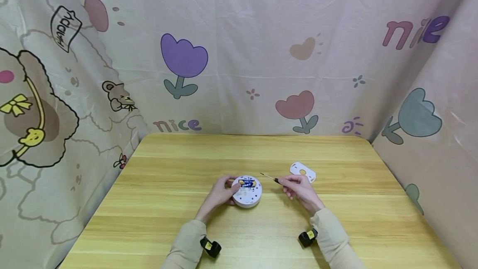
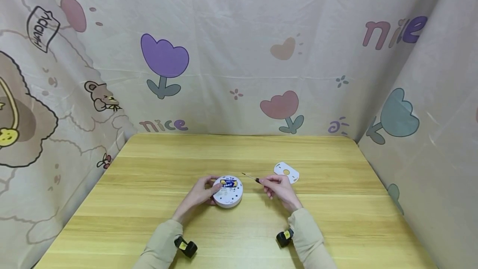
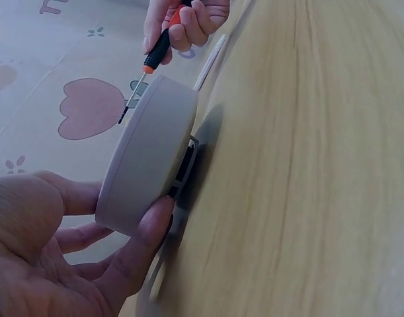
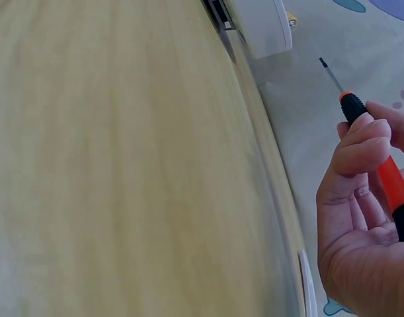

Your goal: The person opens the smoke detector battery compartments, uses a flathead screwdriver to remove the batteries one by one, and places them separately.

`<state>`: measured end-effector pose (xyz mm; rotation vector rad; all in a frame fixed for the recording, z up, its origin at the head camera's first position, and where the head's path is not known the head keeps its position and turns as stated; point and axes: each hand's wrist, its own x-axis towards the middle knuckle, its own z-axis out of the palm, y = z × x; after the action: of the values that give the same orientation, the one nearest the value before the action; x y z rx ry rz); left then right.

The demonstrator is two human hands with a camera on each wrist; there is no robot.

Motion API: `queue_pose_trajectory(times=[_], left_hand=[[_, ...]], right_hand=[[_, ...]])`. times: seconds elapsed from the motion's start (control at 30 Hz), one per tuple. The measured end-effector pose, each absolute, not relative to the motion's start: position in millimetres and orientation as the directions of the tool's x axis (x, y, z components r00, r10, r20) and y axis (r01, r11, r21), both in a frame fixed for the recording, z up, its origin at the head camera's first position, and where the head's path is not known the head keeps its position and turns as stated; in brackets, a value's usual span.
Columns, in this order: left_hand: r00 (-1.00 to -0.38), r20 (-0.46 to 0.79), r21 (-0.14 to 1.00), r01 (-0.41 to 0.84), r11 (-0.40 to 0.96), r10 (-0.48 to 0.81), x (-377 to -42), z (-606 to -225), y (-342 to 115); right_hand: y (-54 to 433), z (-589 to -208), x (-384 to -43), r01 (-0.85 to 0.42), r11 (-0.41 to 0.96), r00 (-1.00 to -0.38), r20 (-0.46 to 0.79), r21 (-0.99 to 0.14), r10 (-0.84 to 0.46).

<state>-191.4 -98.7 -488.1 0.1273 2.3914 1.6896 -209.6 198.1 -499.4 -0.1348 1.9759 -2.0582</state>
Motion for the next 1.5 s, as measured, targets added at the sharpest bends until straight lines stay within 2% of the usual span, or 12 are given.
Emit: queue_pose_trajectory(times=[0.53,1.5], left_hand=[[-0.971,-0.105,0.906,-0.004,0.423,0.216,-193.1,-487.7,-101.8],[-0.983,-0.073,0.915,0.0,0.404,0.167,-192.7,-486.3,-104.3]], right_hand=[[200.8,-500.7,-209.2,0.136,-0.027,-0.957,-0.124,-0.99,-0.264],[201.8,-500.7,-208.2,0.132,-0.017,-0.952,-0.122,-0.991,-0.279]])
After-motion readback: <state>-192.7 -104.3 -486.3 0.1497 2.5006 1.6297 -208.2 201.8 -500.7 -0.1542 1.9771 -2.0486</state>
